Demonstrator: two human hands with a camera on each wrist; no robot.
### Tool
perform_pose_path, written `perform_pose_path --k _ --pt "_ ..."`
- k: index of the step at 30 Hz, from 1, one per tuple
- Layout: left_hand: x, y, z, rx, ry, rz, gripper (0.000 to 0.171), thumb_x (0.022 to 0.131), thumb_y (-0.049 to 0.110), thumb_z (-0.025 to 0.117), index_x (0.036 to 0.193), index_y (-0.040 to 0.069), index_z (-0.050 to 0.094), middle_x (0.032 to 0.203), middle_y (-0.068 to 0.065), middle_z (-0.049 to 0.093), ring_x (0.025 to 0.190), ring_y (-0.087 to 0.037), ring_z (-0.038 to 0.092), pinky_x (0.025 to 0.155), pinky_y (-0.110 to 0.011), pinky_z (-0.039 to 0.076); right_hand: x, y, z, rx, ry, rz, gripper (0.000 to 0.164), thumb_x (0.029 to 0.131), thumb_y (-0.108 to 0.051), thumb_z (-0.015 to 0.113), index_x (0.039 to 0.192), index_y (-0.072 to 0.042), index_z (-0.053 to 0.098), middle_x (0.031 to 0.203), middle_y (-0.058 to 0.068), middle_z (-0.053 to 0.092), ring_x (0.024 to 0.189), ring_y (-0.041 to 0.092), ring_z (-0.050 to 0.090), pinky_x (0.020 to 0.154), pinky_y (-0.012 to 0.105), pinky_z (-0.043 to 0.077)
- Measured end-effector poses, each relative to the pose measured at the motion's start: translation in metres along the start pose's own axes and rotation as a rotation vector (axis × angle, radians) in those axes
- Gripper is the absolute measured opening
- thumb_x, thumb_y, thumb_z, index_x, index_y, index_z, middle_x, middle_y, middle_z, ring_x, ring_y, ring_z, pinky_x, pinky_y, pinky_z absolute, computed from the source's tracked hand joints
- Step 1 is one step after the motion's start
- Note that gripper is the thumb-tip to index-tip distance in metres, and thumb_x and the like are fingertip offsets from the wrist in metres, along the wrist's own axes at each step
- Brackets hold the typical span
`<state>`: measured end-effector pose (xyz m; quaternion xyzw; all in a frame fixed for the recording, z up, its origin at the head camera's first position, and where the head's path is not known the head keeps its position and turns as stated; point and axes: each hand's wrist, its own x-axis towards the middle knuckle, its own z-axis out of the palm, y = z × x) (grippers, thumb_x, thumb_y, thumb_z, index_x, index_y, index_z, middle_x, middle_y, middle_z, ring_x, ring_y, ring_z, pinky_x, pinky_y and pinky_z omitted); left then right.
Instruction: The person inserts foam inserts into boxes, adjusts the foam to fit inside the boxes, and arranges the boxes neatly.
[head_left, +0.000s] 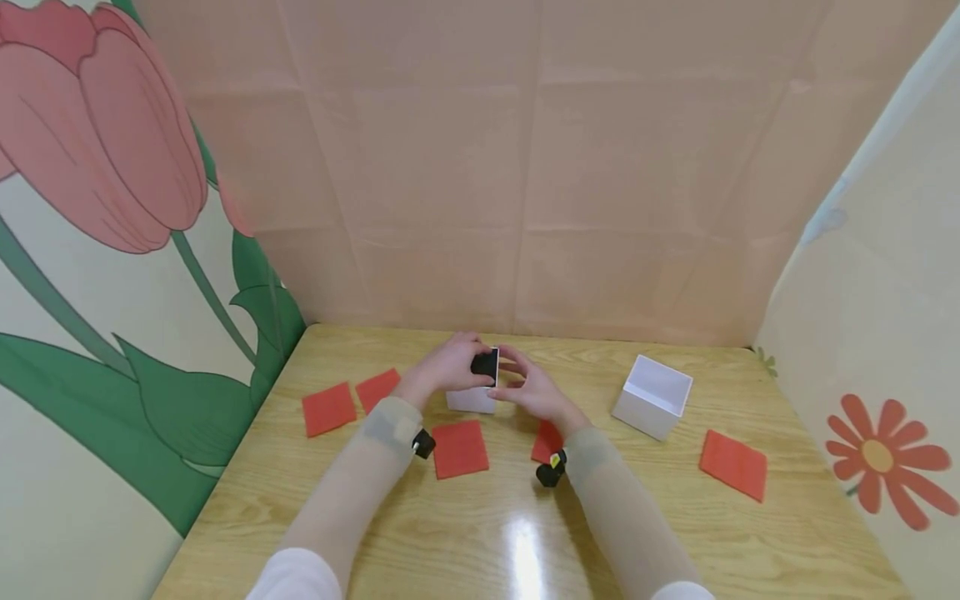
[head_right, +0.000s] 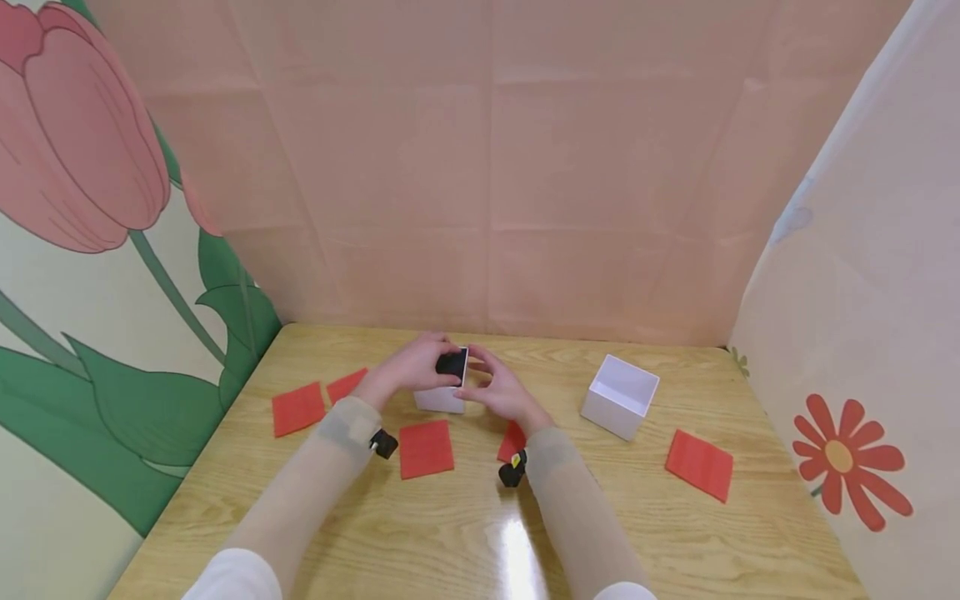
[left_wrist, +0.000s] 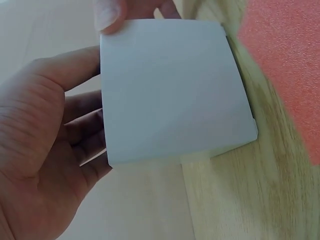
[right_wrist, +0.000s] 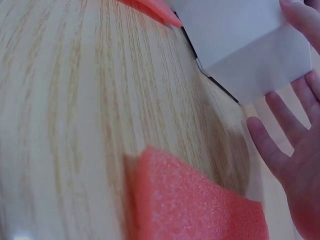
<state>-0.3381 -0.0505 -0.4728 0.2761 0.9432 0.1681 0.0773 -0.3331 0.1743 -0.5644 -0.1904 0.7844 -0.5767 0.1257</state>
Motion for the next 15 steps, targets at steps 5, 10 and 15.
perform_pose_path --k 5,10,15 --pt "0.0017 0.0007 -0.0016 0.005 -0.023 -0.021 0.064 0.096 0.044 0.081 0.149 0.012 0.065 0.143 -0.008 0.058 0.121 -0.022 0.055 0.104 -0.039 0.055 0.0012 0.0003 0.0004 -0.006 0.000 -0.001 0.100 0.090 -0.032 0.090 0.170 -0.021 0.031 0.168 -0.001 0.039 0.150 0.033 0.045 0.116 0.056 0.045" --pt "0.0036 0.0018 -0.0029 0.008 -0.017 -0.019 0.063 0.094 0.044 0.084 0.146 0.012 0.067 0.139 -0.008 0.061 0.117 -0.022 0.057 0.101 -0.040 0.055 0.0023 0.0018 0.0005 0.003 0.011 -0.004 0.099 0.089 -0.032 0.091 0.169 -0.023 0.034 0.168 -0.001 0.040 0.149 0.033 0.046 0.116 0.056 0.045" --pt "0.0061 0.0011 -0.0009 0.038 0.007 -0.004 0.062 0.092 0.044 0.086 0.142 0.012 0.069 0.133 -0.006 0.065 0.113 -0.020 0.060 0.099 -0.038 0.056 0.0025 0.0030 0.0004 0.012 0.015 -0.001 0.098 0.088 -0.031 0.092 0.168 -0.023 0.035 0.167 -0.002 0.041 0.148 0.031 0.048 0.116 0.055 0.046"
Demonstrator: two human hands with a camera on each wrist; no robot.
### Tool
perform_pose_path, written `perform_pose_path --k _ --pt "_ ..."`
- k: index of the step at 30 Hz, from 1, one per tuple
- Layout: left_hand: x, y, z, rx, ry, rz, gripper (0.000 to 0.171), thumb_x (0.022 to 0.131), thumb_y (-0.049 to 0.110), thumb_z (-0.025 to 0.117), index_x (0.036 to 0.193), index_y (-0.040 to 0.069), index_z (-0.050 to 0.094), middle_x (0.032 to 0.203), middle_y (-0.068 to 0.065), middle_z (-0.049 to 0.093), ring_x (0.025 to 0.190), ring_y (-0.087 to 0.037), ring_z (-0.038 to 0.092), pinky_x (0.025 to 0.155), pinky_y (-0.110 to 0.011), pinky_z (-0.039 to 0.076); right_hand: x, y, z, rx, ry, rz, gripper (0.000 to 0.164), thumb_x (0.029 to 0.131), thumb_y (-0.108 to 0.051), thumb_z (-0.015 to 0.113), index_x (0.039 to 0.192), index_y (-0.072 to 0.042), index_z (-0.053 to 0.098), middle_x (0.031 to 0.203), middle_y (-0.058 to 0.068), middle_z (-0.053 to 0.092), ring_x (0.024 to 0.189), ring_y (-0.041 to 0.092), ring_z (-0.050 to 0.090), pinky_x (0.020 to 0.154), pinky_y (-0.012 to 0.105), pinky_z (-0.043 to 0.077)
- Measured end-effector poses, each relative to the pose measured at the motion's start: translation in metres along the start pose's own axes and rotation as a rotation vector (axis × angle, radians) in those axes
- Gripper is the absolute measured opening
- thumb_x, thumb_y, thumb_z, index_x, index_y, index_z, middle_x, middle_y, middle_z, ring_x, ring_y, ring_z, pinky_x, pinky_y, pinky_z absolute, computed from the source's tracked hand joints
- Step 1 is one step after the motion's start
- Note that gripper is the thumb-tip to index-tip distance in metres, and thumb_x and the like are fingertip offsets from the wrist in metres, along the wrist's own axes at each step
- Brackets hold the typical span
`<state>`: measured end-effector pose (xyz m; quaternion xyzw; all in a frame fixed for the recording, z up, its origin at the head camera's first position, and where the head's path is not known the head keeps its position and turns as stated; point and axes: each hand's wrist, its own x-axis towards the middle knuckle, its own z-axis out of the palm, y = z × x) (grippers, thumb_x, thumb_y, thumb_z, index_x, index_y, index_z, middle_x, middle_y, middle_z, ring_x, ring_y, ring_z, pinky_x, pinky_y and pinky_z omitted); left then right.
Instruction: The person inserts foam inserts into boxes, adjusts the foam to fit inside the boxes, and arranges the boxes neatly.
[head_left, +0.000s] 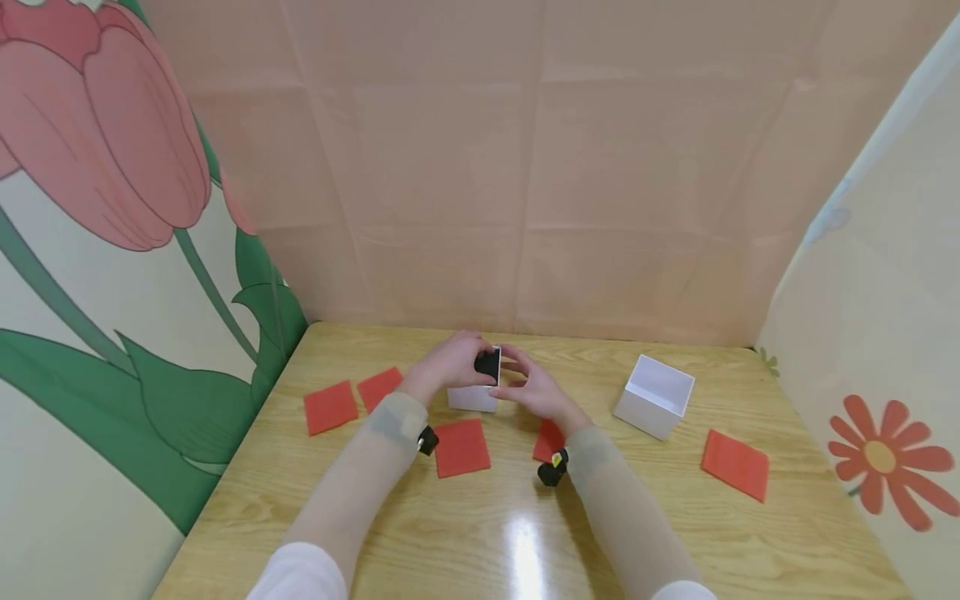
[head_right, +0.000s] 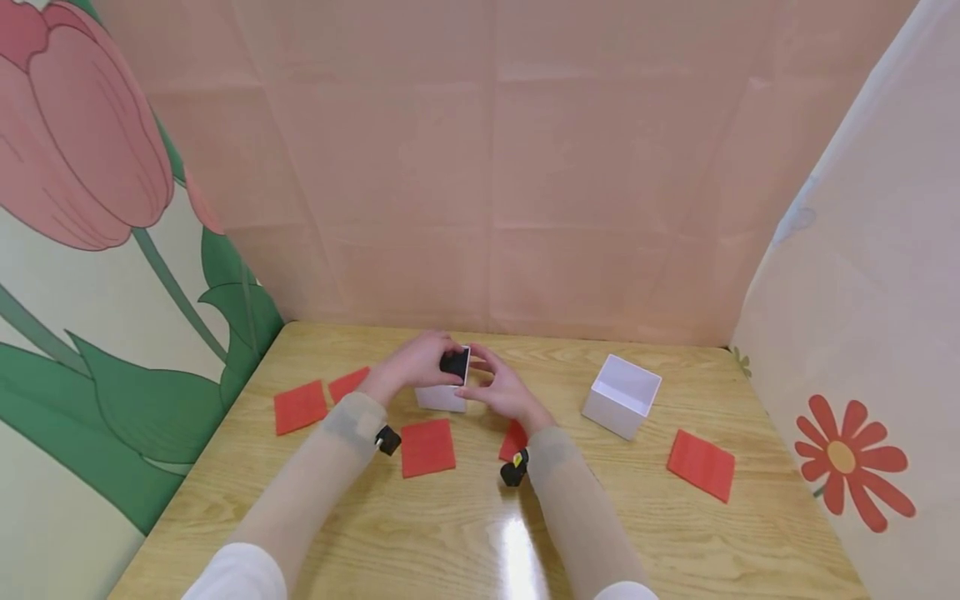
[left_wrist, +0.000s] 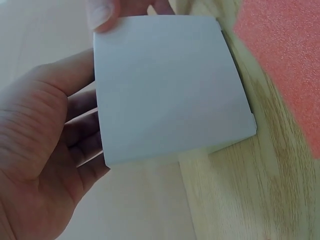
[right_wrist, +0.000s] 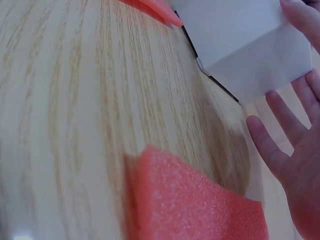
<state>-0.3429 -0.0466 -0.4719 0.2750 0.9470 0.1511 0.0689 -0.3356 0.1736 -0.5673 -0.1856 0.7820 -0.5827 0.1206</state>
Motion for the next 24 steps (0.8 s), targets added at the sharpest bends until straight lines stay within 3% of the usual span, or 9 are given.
perform_pose_path --k 11,24 --pt "0.0013 -0.0028 0.0023 0.018 0.027 0.006 0.061 0.092 0.045 0.086 0.142 0.014 0.070 0.133 -0.005 0.067 0.116 -0.021 0.060 0.101 -0.040 0.055 0.0023 0.0016 -0.0010 0.011 -0.003 0.001 0.096 0.088 -0.032 0.091 0.167 -0.028 0.036 0.167 -0.001 0.041 0.148 0.032 0.046 0.116 0.056 0.046" --pt "-0.0021 -0.0074 0.0083 0.016 0.057 0.004 0.060 0.093 0.047 0.084 0.143 0.016 0.070 0.134 -0.004 0.066 0.118 -0.021 0.058 0.102 -0.039 0.055 0.0019 0.0004 0.0008 0.009 -0.011 0.004 0.100 0.089 -0.032 0.090 0.169 -0.018 0.032 0.167 0.000 0.040 0.149 0.034 0.046 0.116 0.057 0.044"
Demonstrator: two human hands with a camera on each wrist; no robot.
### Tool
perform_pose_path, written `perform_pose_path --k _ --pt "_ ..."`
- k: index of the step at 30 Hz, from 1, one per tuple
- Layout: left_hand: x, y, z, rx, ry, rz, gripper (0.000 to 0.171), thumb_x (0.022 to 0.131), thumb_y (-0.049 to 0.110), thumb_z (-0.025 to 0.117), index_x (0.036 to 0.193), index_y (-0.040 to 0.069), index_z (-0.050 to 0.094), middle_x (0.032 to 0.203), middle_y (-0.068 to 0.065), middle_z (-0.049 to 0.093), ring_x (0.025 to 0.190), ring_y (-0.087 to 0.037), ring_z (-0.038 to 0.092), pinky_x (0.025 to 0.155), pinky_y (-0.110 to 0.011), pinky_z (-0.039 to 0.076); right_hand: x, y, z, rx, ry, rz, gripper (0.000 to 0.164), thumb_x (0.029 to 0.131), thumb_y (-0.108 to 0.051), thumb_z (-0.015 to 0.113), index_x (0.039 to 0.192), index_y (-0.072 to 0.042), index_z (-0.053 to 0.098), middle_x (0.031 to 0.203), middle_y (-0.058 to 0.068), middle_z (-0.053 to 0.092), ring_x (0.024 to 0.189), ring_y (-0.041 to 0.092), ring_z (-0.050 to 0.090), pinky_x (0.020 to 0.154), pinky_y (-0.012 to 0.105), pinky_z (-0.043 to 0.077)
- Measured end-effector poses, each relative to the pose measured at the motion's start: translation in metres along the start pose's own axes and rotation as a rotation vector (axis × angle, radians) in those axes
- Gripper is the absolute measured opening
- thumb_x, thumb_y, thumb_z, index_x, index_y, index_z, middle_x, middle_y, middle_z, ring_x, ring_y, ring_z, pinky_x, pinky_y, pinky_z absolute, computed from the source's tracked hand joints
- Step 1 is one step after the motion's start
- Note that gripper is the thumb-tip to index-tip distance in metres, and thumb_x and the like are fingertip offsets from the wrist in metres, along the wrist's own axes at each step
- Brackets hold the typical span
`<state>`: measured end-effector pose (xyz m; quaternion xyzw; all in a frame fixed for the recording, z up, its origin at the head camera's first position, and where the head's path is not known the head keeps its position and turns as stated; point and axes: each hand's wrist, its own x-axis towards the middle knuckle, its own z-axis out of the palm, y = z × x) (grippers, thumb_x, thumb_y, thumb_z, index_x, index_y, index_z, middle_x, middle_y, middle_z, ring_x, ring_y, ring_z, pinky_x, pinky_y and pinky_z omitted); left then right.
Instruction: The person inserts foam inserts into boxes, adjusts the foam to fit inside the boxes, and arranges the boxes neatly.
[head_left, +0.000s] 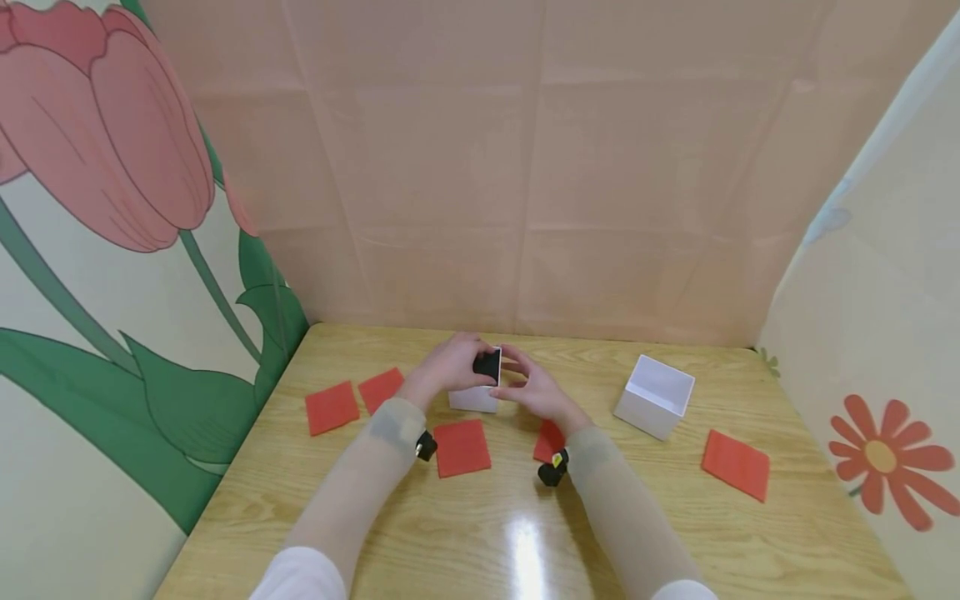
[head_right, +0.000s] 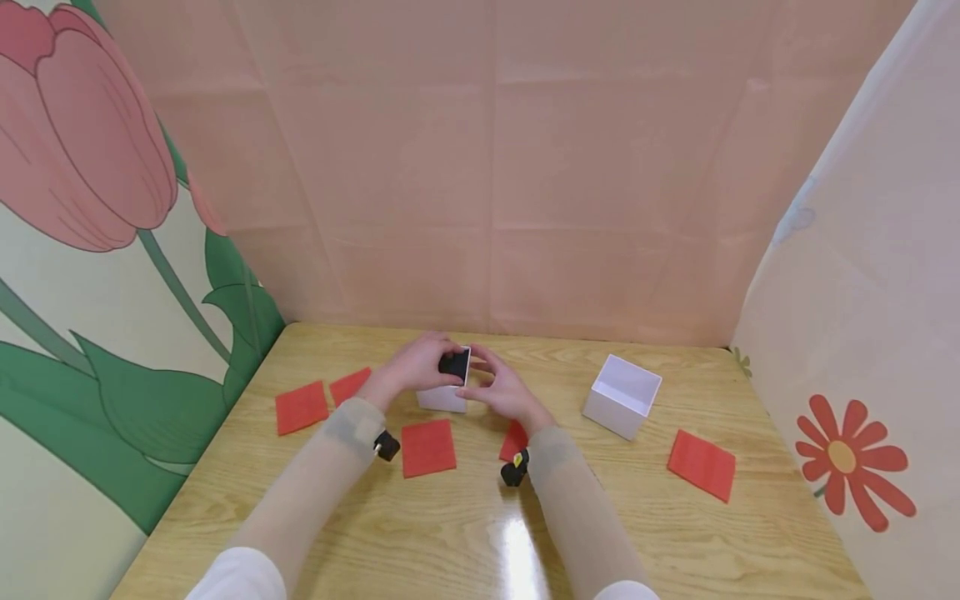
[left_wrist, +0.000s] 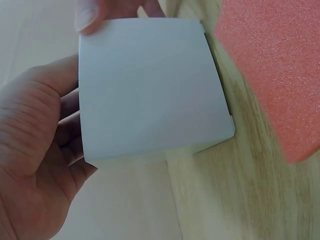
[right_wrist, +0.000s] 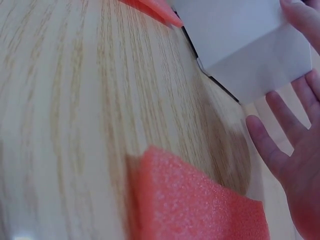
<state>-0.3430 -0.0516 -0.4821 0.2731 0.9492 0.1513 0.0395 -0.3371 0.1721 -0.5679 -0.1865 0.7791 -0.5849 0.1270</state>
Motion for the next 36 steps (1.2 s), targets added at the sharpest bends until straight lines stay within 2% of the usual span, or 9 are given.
perform_pose_path --k 6,11,15,20,24,30,36 --pt "-0.002 -0.002 0.004 0.007 0.014 -0.011 0.062 0.094 0.050 0.082 0.146 0.019 0.068 0.138 -0.003 0.065 0.123 -0.021 0.055 0.105 -0.041 0.053 0.001 0.001 -0.001 0.003 0.000 -0.006 0.097 0.090 -0.029 0.090 0.169 -0.020 0.034 0.167 0.000 0.040 0.149 0.033 0.045 0.117 0.058 0.043" --pt "-0.005 -0.005 0.007 -0.013 0.052 0.019 0.060 0.097 0.046 0.080 0.147 0.016 0.067 0.140 -0.005 0.064 0.126 -0.022 0.058 0.107 -0.042 0.052 0.001 -0.001 -0.001 -0.020 -0.004 -0.004 0.097 0.091 -0.031 0.089 0.169 -0.022 0.033 0.167 -0.001 0.040 0.149 0.032 0.046 0.116 0.056 0.045" --pt "-0.011 -0.007 0.010 -0.087 0.089 0.022 0.056 0.101 0.042 0.076 0.150 0.017 0.064 0.144 -0.005 0.062 0.126 -0.023 0.060 0.108 -0.044 0.053 -0.001 -0.009 -0.004 -0.074 -0.029 -0.002 0.099 0.091 -0.036 0.089 0.170 -0.026 0.031 0.170 0.000 0.037 0.151 0.035 0.044 0.114 0.056 0.047" --pt "-0.023 -0.010 0.017 -0.199 0.160 0.021 0.054 0.103 0.039 0.074 0.152 0.019 0.062 0.146 -0.006 0.060 0.128 -0.026 0.060 0.109 -0.047 0.052 -0.007 -0.022 -0.008 -0.183 -0.080 -0.027 0.101 0.094 -0.043 0.084 0.173 -0.028 0.021 0.176 0.003 0.026 0.155 0.038 0.036 0.117 0.058 0.043" --pt "-0.030 -0.012 0.022 -0.273 0.235 0.056 0.051 0.104 0.035 0.074 0.150 0.015 0.064 0.142 -0.006 0.061 0.127 -0.026 0.060 0.110 -0.048 0.051 -0.017 -0.029 -0.014 -0.191 -0.082 -0.050 0.099 0.098 -0.041 0.080 0.173 -0.027 0.018 0.176 0.008 0.025 0.156 0.038 0.035 0.119 0.062 0.039" --pt "-0.040 -0.015 0.027 -0.363 0.345 0.116 0.048 0.102 0.027 0.077 0.146 0.009 0.066 0.139 -0.008 0.063 0.128 -0.028 0.060 0.113 -0.049 0.049 -0.038 -0.039 -0.027 -0.202 -0.034 -0.131 0.091 0.101 -0.035 0.078 0.173 -0.023 0.023 0.173 0.010 0.031 0.152 0.042 0.039 0.117 0.067 0.038" --pt "-0.056 -0.013 0.023 -0.420 0.358 0.122 0.050 0.101 0.026 0.078 0.146 0.008 0.066 0.145 -0.011 0.060 0.135 -0.031 0.056 0.116 -0.051 0.045 -0.062 -0.044 -0.045 -0.216 0.021 -0.205 0.084 0.100 -0.021 0.079 0.170 -0.019 0.032 0.169 0.011 0.038 0.148 0.042 0.044 0.113 0.067 0.043"
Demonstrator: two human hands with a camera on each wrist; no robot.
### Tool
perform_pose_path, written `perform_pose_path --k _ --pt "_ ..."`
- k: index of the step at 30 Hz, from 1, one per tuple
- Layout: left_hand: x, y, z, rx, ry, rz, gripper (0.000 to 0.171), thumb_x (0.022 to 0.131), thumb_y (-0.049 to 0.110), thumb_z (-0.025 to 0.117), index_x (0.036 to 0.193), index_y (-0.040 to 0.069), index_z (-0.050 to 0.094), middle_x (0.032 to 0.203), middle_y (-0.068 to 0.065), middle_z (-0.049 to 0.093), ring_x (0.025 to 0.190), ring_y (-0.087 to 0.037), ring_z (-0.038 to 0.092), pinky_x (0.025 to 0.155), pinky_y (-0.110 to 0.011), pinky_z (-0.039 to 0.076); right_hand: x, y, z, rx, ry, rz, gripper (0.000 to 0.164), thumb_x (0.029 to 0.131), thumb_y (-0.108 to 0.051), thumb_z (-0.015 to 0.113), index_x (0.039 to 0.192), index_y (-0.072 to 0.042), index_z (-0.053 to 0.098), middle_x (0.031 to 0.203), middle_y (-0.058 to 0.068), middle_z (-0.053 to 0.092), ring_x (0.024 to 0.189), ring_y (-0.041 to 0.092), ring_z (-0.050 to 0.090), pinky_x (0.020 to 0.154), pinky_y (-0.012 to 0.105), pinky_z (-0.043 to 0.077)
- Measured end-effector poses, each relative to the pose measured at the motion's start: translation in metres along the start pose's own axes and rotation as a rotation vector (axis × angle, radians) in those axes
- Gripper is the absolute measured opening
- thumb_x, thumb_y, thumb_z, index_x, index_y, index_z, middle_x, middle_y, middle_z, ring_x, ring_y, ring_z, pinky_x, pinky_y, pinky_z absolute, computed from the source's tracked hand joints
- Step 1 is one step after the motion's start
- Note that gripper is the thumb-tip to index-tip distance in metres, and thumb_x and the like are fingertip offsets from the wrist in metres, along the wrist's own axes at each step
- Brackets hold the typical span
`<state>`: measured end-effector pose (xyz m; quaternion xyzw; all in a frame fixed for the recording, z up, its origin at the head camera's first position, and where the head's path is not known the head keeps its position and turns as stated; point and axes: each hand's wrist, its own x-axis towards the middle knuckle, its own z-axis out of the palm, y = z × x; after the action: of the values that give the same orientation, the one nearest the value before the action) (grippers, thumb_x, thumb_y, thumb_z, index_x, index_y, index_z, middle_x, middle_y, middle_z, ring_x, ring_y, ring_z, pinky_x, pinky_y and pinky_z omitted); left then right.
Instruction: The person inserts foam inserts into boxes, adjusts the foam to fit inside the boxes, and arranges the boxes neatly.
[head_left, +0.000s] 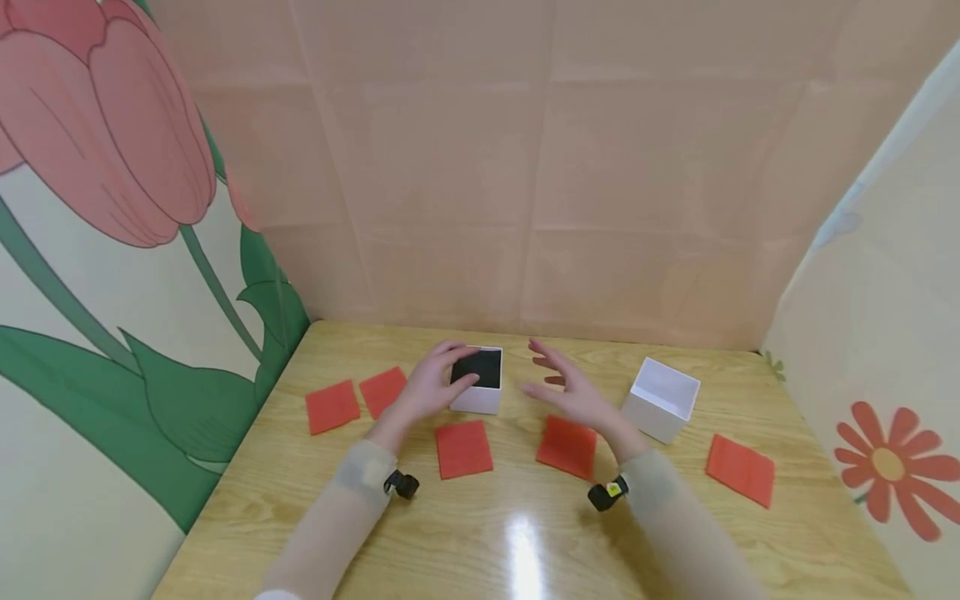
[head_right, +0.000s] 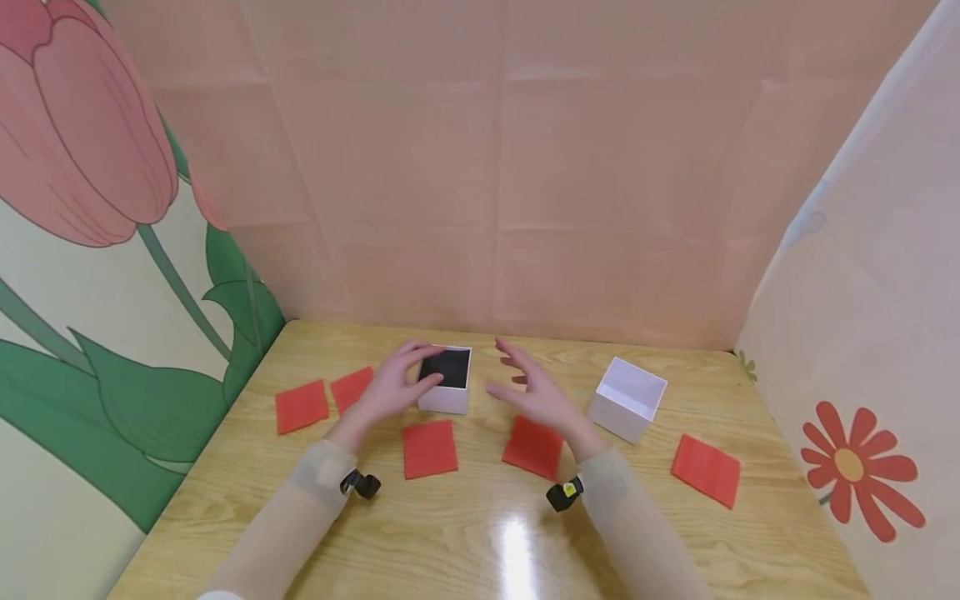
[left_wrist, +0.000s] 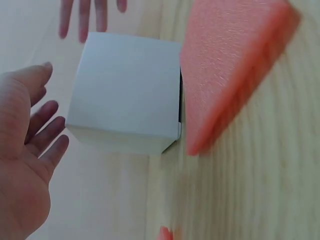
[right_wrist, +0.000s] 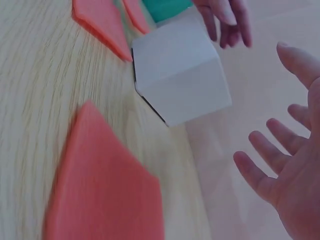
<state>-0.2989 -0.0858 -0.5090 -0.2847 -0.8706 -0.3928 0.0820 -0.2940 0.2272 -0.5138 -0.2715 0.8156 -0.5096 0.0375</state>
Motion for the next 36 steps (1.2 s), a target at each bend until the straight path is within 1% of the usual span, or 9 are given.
perform_pose_path --k 9,14,20,24,26,29,31,33,36 --pt "-0.028 -0.004 -0.010 -0.002 0.013 -0.034 0.052 0.098 0.027 0.081 0.146 0.012 0.067 0.146 -0.009 0.060 0.137 -0.032 0.056 0.115 -0.055 0.046 -0.042 -0.002 -0.033 -0.048 0.081 -0.055 0.074 0.100 -0.010 0.077 0.165 -0.014 0.042 0.162 0.011 0.050 0.142 0.039 0.050 0.110 0.064 0.047" --pt "-0.041 -0.007 -0.017 0.008 0.042 -0.027 0.050 0.095 0.021 0.085 0.140 0.008 0.071 0.142 -0.009 0.062 0.132 -0.033 0.058 0.113 -0.056 0.048 -0.065 0.002 -0.057 -0.105 0.198 -0.100 0.070 0.098 -0.001 0.077 0.161 -0.011 0.049 0.156 0.013 0.057 0.136 0.032 0.058 0.105 0.042 0.055" --pt "-0.056 -0.016 -0.029 0.013 0.035 -0.063 0.046 0.094 0.021 0.086 0.136 0.008 0.072 0.141 -0.010 0.063 0.131 -0.032 0.059 0.113 -0.055 0.048 -0.093 0.007 -0.089 -0.105 0.309 -0.129 0.061 0.094 0.011 0.075 0.151 0.000 0.058 0.148 0.017 0.062 0.131 0.010 0.059 0.103 0.021 0.051" --pt "-0.071 -0.024 -0.041 0.011 0.017 -0.119 0.045 0.096 0.024 0.084 0.138 0.014 0.071 0.143 -0.008 0.061 0.133 -0.031 0.057 0.113 -0.056 0.047 -0.112 0.014 -0.109 -0.162 0.394 -0.089 0.060 0.091 0.012 0.078 0.147 0.002 0.061 0.146 0.019 0.064 0.129 0.002 0.057 0.102 0.015 0.048" --pt "-0.079 -0.029 -0.047 0.023 0.010 -0.150 0.045 0.096 0.027 0.084 0.138 0.016 0.071 0.144 -0.007 0.060 0.135 -0.031 0.056 0.113 -0.057 0.047 -0.124 0.019 -0.118 -0.213 0.441 -0.036 0.063 0.090 0.007 0.082 0.149 -0.002 0.061 0.147 0.018 0.062 0.127 -0.001 0.056 0.100 0.011 0.045" --pt "-0.091 -0.036 -0.056 0.032 0.009 -0.172 0.046 0.096 0.027 0.084 0.139 0.015 0.070 0.147 -0.010 0.059 0.138 -0.033 0.055 0.114 -0.059 0.046 -0.141 0.025 -0.132 -0.290 0.473 0.086 0.074 0.091 -0.005 0.086 0.157 -0.013 0.055 0.156 0.015 0.055 0.132 0.011 0.053 0.101 0.009 0.039" --pt "-0.098 -0.040 -0.061 0.037 0.022 -0.173 0.047 0.096 0.025 0.084 0.139 0.013 0.070 0.148 -0.013 0.059 0.138 -0.035 0.054 0.114 -0.060 0.045 -0.151 0.029 -0.140 -0.326 0.452 0.173 0.084 0.092 -0.015 0.087 0.164 -0.020 0.045 0.165 0.014 0.044 0.139 0.028 0.049 0.112 0.025 0.040" --pt "-0.106 -0.044 -0.066 0.039 0.041 -0.164 0.047 0.096 0.022 0.084 0.139 0.011 0.070 0.147 -0.013 0.060 0.137 -0.036 0.056 0.113 -0.060 0.045 -0.158 0.034 -0.148 -0.336 0.408 0.237 0.094 0.093 -0.023 0.087 0.170 -0.021 0.033 0.172 0.017 0.031 0.141 0.048 0.041 0.118 0.049 0.039" --pt "-0.114 -0.051 -0.073 0.047 0.059 -0.173 0.047 0.096 0.022 0.084 0.140 0.012 0.070 0.144 -0.009 0.063 0.135 -0.034 0.058 0.113 -0.057 0.046 -0.166 0.041 -0.154 -0.329 0.340 0.298 0.106 0.094 -0.031 0.086 0.173 -0.015 0.018 0.176 0.023 0.015 0.141 0.063 0.034 0.107 0.080 0.033"
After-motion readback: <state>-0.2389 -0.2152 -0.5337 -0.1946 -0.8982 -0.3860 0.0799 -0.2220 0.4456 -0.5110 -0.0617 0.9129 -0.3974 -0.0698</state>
